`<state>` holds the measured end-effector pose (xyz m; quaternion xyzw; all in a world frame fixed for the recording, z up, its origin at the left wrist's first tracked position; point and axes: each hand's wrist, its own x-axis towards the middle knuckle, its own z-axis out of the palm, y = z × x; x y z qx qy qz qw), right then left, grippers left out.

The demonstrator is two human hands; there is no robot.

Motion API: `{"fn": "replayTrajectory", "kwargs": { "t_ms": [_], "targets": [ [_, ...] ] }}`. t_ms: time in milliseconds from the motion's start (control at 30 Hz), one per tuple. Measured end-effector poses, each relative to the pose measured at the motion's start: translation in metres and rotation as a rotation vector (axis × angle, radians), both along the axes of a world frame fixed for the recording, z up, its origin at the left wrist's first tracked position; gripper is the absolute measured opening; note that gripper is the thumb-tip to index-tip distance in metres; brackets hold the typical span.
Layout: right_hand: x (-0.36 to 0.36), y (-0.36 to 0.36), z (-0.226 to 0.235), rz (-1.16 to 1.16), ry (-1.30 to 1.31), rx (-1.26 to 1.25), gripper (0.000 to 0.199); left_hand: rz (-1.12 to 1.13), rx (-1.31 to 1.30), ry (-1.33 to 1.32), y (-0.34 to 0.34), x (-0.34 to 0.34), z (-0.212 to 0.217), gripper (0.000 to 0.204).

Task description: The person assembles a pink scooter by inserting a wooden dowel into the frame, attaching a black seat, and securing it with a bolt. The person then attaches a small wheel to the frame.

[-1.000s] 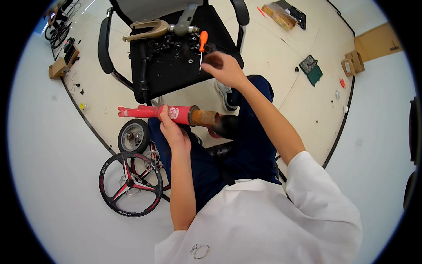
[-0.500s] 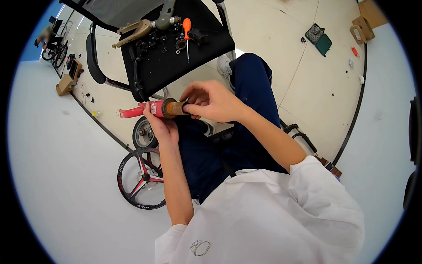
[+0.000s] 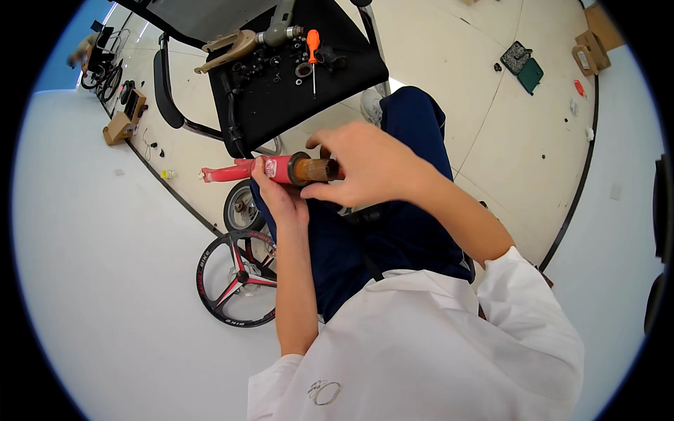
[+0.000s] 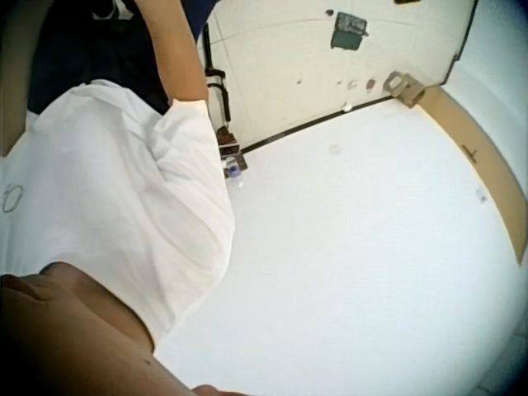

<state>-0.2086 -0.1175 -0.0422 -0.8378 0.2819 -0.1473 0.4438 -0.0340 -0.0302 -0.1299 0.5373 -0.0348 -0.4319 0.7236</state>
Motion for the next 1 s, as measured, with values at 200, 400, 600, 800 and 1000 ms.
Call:
{"fn": "replayTrajectory", "kwargs": {
  "t_ms": [200, 400, 600, 800, 1000],
  "targets": [
    [0.012, 0.022, -0.018, -0.14, -0.096, -0.264, 0.038, 0.04, -0.053, -0.02, -0.006, -0.013, 0.001, 0.032],
    [0.007, 0.022, -0.025, -0.089, -0.189, -0.342, 0.029, 0.058, -0.076, 0.004, -0.007, -0.016, 0.007, 0.03],
    [0.002, 0.018, -0.027, -0.047, -0.253, -0.514, 0.029, 0.056, -0.098, 0.005, -0.006, -0.014, 0.002, 0.026],
    [-0.007, 0.015, -0.026, -0.089, -0.261, -0.394, 0.031, 0.073, -0.089, 0.03, -0.011, -0.02, 0.004, 0.024],
    [-0.009, 0.01, -0.01, -0.213, -0.158, -0.02, 0.033, 0.059, -0.078, 0.009, -0.012, -0.027, 0.012, 0.025]
  ]
}}
